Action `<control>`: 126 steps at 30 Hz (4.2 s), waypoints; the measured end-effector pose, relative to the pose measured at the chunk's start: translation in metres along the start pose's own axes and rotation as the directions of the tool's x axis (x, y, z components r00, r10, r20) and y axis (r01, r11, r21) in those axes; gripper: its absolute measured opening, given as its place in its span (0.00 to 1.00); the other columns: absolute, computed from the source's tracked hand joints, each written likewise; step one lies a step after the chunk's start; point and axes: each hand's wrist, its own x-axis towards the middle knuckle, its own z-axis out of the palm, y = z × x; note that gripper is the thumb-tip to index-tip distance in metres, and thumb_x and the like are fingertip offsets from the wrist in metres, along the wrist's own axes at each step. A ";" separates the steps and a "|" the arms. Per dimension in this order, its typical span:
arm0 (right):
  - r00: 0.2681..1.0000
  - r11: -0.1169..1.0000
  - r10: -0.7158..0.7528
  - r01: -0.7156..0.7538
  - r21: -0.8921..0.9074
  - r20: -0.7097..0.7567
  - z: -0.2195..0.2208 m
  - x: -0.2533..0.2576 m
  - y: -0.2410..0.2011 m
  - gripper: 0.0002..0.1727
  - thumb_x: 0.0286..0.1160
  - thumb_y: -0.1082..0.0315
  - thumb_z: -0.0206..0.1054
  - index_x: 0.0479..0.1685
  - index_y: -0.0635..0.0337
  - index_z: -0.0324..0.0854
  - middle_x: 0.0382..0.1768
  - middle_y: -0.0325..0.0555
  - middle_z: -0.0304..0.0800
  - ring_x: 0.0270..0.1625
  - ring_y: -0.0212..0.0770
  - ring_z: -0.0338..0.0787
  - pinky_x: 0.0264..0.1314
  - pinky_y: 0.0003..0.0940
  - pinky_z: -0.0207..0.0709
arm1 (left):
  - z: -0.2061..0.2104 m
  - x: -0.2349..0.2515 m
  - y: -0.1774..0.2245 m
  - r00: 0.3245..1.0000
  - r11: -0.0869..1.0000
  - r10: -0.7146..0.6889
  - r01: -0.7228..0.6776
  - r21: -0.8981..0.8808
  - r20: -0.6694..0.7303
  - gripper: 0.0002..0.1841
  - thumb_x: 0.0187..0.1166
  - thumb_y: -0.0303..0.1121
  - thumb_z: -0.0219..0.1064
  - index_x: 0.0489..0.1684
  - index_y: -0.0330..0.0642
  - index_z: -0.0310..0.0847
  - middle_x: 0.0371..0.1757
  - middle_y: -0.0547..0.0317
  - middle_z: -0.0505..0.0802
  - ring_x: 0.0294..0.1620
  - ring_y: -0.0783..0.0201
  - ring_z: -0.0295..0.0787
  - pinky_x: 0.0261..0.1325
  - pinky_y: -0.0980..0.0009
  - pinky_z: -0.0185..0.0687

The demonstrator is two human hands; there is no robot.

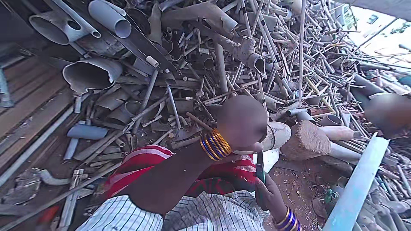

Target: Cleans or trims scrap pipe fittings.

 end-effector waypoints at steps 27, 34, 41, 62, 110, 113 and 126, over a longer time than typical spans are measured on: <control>0.997 0.984 -0.058 0.065 0.168 -0.045 0.016 -0.009 0.015 0.16 0.83 0.59 0.54 0.55 0.63 0.73 0.17 0.27 0.75 0.15 0.22 0.75 0.20 0.21 0.74 | -0.002 0.019 -0.061 0.958 0.902 -0.276 0.286 -0.324 0.080 0.48 0.74 0.67 0.67 0.93 0.51 0.58 0.88 0.34 0.65 0.87 0.35 0.62 0.80 0.35 0.64; 0.993 0.993 -0.094 0.099 0.065 -0.075 0.019 -0.004 0.013 0.18 0.84 0.62 0.54 0.58 0.70 0.71 0.24 0.34 0.76 0.23 0.25 0.77 0.32 0.25 0.76 | -0.006 0.018 -0.035 0.960 0.940 -0.268 0.278 -0.199 0.077 0.50 0.73 0.71 0.65 0.94 0.52 0.57 0.90 0.37 0.64 0.89 0.35 0.57 0.80 0.37 0.62; 0.998 0.988 -0.051 0.054 0.144 -0.025 0.041 -0.003 0.047 0.15 0.80 0.61 0.60 0.54 0.63 0.75 0.21 0.29 0.75 0.19 0.22 0.75 0.26 0.22 0.74 | 0.003 0.007 -0.016 0.976 0.970 -0.219 0.219 -0.110 0.011 0.52 0.70 0.74 0.64 0.94 0.54 0.56 0.91 0.35 0.61 0.89 0.34 0.56 0.77 0.34 0.64; 0.992 0.904 -0.110 0.127 0.408 -0.065 0.044 0.000 0.059 0.12 0.83 0.64 0.57 0.56 0.62 0.72 0.18 0.26 0.75 0.16 0.21 0.72 0.20 0.21 0.70 | 0.023 -0.003 -0.008 0.971 0.989 -0.146 0.142 -0.039 -0.188 0.55 0.62 0.75 0.68 0.92 0.51 0.62 0.87 0.28 0.66 0.86 0.26 0.59 0.70 0.28 0.67; 0.898 0.994 -0.109 0.105 -0.033 -0.426 -0.021 0.036 0.012 0.26 0.83 0.62 0.54 0.72 0.73 0.64 0.24 0.39 0.76 0.16 0.28 0.74 0.20 0.27 0.74 | 0.012 -0.001 -0.014 0.991 0.988 -0.127 0.122 -0.091 -0.051 0.53 0.66 0.72 0.68 0.94 0.59 0.56 0.90 0.34 0.62 0.89 0.33 0.55 0.77 0.34 0.62; 0.834 0.844 -0.359 0.099 -0.527 -0.419 -0.030 0.038 0.008 0.28 0.83 0.62 0.54 0.72 0.79 0.70 0.35 0.58 0.89 0.29 0.49 0.89 0.35 0.49 0.83 | 0.013 0.003 -0.024 0.986 0.979 -0.160 0.152 -0.139 -0.051 0.52 0.67 0.72 0.68 0.94 0.59 0.57 0.90 0.35 0.63 0.88 0.34 0.58 0.77 0.36 0.64; 0.832 0.495 -0.487 0.014 -0.869 -0.265 -0.045 0.034 0.006 0.26 0.79 0.69 0.61 0.75 0.72 0.77 0.40 0.71 0.93 0.36 0.73 0.94 0.35 0.70 0.83 | 0.008 0.000 -0.014 0.994 0.992 -0.107 0.105 -0.063 -0.019 0.52 0.67 0.73 0.66 0.94 0.60 0.55 0.91 0.39 0.61 0.91 0.38 0.53 0.75 0.39 0.66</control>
